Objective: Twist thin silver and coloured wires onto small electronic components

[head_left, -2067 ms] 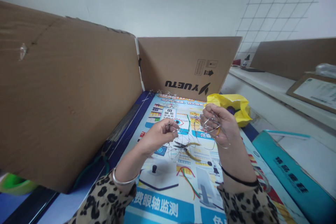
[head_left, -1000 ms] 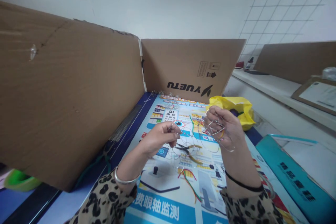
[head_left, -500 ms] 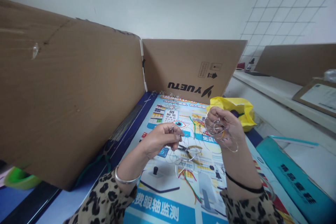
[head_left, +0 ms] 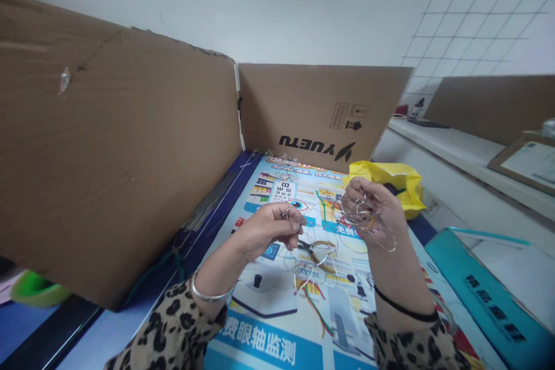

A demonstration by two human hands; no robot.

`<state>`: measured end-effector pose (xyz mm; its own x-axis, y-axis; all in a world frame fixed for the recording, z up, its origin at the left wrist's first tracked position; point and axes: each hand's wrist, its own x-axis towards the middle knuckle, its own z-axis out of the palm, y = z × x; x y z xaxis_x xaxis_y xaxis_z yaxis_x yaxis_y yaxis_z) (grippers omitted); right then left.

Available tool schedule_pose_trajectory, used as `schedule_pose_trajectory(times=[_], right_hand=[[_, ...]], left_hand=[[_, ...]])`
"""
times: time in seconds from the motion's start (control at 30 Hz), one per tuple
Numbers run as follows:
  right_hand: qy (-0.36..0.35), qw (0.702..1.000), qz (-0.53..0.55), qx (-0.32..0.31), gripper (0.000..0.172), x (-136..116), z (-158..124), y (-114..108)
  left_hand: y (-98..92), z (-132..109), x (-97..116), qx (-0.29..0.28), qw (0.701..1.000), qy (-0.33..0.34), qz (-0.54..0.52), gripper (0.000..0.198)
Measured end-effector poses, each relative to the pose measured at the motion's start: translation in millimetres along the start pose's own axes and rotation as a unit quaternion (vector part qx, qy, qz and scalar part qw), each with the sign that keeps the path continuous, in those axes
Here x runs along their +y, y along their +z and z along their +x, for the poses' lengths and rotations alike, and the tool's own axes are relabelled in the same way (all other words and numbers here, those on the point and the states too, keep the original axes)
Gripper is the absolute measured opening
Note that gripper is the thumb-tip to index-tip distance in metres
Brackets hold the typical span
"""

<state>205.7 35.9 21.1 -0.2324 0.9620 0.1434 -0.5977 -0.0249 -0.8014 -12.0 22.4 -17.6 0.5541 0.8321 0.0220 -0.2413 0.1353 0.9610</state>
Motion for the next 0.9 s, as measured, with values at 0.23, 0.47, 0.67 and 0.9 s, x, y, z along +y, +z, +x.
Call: schedule_pose_trajectory(times=[0.23,0.47,0.67,0.9], right_hand=[[-0.012,1.000,-0.009,-0.003,0.030,1.3,0.2,-1.5],[-0.019,1.000,-0.017,-0.005,0.030,0.8,-0.9,-1.5],[-0.013,1.000,-0.014,-0.022,0.032,2.4,-0.9,-2.9],[-0.029,0.995,-0.066,-0.063,0.027,2.9,-3.1,-7.1]], left_hand=[[-1.0,0.8,-1.2,0.002,1.000,0.008,0.013,0.015],[1.4,0.3,1.5,0.012,0.999,0.016,0.037,0.015],[1.4,0.8,0.7,0.009,0.999,0.019,0.044,0.013],[1.8,0.7,1.1,0.012,0.998,0.020,0.059,0.013]])
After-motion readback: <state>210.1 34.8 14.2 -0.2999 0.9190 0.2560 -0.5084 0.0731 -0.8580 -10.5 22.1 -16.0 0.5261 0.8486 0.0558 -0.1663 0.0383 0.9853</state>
